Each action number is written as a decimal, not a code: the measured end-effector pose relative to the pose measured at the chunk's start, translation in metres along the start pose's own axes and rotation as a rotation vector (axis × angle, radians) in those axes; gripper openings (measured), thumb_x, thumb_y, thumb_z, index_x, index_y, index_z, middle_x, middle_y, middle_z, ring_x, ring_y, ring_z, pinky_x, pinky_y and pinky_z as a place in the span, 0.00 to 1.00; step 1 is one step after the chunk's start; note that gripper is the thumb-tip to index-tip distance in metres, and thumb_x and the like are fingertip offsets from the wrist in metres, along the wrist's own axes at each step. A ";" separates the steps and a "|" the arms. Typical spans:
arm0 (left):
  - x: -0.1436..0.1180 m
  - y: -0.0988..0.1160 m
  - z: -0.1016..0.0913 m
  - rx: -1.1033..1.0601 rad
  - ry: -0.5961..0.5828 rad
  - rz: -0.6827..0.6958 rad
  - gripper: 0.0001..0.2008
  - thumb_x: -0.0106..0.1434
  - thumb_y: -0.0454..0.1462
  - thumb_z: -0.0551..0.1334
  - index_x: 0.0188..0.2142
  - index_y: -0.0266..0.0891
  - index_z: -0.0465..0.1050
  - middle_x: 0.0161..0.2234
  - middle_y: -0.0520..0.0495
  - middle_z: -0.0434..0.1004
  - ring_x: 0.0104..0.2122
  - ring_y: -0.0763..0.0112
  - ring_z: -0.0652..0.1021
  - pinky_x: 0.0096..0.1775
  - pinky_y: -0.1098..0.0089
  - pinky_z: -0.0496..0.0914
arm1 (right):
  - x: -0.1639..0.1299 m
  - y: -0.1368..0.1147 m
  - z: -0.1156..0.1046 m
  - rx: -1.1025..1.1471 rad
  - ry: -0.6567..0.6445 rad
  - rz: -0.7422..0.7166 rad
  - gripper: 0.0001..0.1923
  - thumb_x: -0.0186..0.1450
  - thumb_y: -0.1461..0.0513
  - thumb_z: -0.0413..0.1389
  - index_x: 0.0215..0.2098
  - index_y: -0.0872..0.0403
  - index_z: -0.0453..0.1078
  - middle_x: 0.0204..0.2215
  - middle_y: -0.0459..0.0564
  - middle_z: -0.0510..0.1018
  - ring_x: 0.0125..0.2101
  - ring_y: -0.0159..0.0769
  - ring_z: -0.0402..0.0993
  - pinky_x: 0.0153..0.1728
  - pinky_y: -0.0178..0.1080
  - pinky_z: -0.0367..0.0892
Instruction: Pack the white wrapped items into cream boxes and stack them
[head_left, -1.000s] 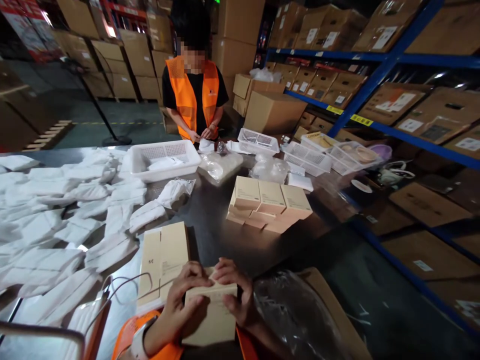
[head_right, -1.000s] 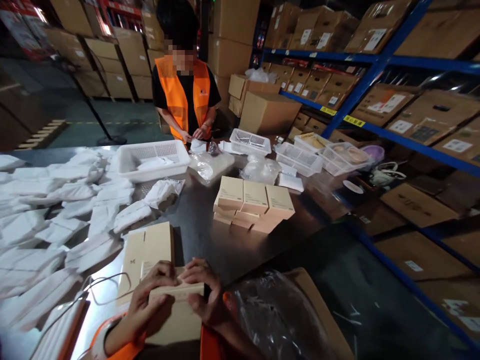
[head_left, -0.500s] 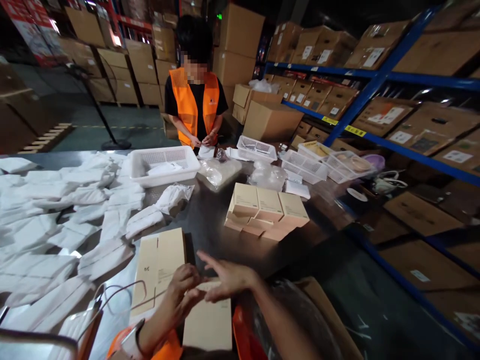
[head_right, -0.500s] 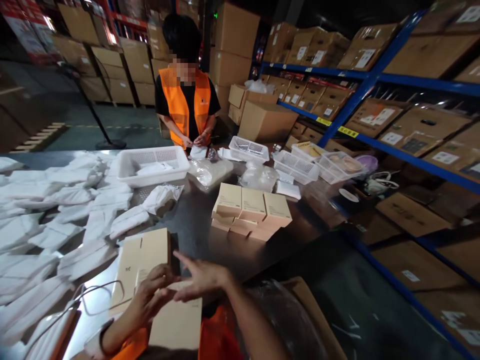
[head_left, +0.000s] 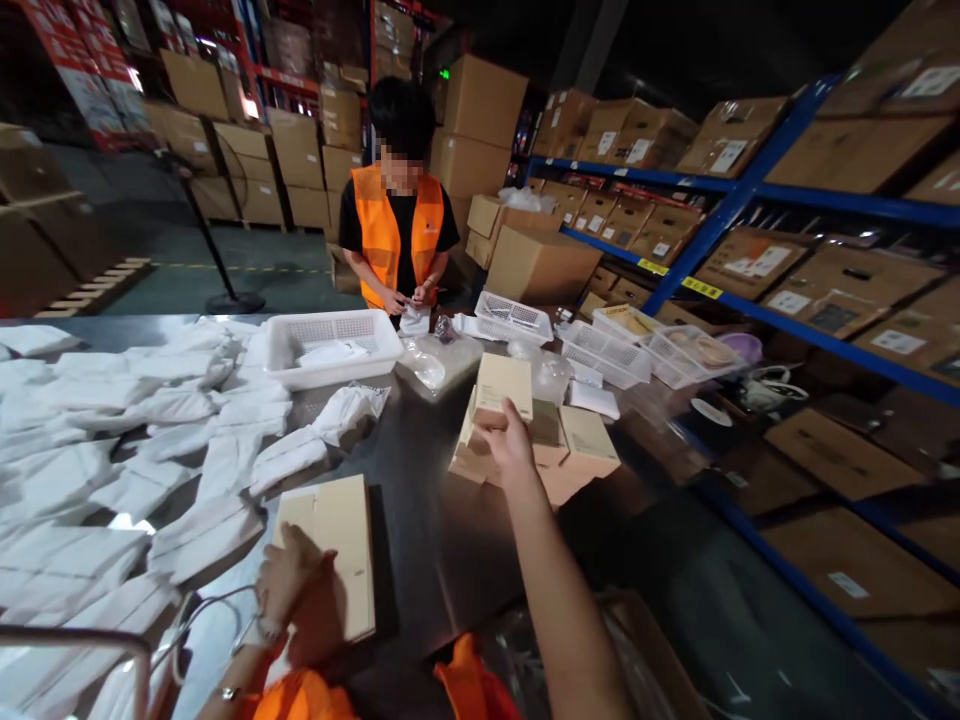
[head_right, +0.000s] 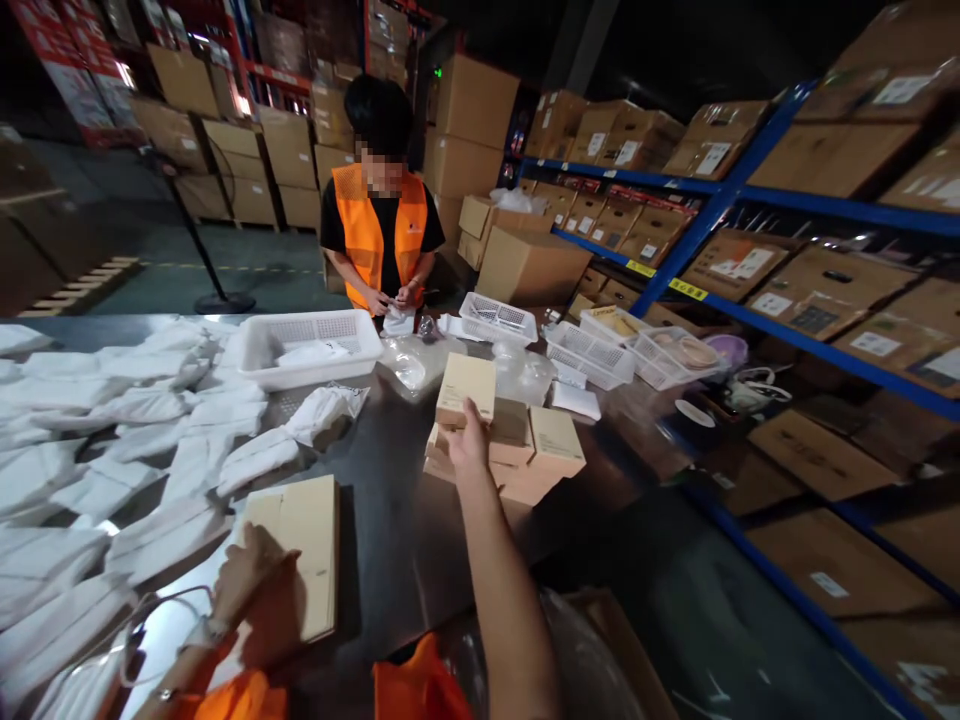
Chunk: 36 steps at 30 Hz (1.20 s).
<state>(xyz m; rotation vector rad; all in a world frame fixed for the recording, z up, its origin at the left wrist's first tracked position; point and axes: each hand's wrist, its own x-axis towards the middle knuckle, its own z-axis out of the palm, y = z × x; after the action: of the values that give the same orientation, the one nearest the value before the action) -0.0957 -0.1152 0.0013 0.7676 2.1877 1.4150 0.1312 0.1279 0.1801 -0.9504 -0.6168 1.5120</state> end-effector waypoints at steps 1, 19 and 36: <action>0.002 -0.002 -0.003 0.056 0.020 0.004 0.27 0.44 0.49 0.71 0.41 0.40 0.68 0.24 0.55 0.59 0.40 0.32 0.75 0.41 0.45 0.66 | -0.002 -0.002 -0.003 -0.003 0.022 0.007 0.18 0.56 0.54 0.63 0.43 0.49 0.69 0.40 0.48 0.80 0.45 0.42 0.76 0.42 0.51 0.76; -0.012 0.132 -0.031 -0.358 -0.615 0.142 0.16 0.48 0.40 0.71 0.39 0.44 0.86 0.23 0.52 0.74 0.22 0.72 0.68 0.25 0.71 0.66 | -0.134 0.000 -0.062 -1.313 -0.683 -0.309 0.28 0.55 0.67 0.68 0.53 0.48 0.72 0.62 0.55 0.67 0.64 0.48 0.63 0.64 0.50 0.61; -0.035 0.120 -0.010 0.231 -0.496 0.541 0.51 0.34 0.53 0.78 0.58 0.37 0.73 0.55 0.28 0.76 0.55 0.33 0.73 0.55 0.41 0.66 | -0.122 0.025 -0.068 -1.468 -0.673 -0.817 0.08 0.58 0.68 0.66 0.25 0.49 0.78 0.50 0.51 0.73 0.62 0.56 0.60 0.63 0.67 0.53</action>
<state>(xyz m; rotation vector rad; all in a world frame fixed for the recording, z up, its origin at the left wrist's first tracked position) -0.0488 -0.1052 0.1167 1.6886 1.8334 1.0295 0.1722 -0.0046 0.1503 -0.9291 -2.4253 0.3880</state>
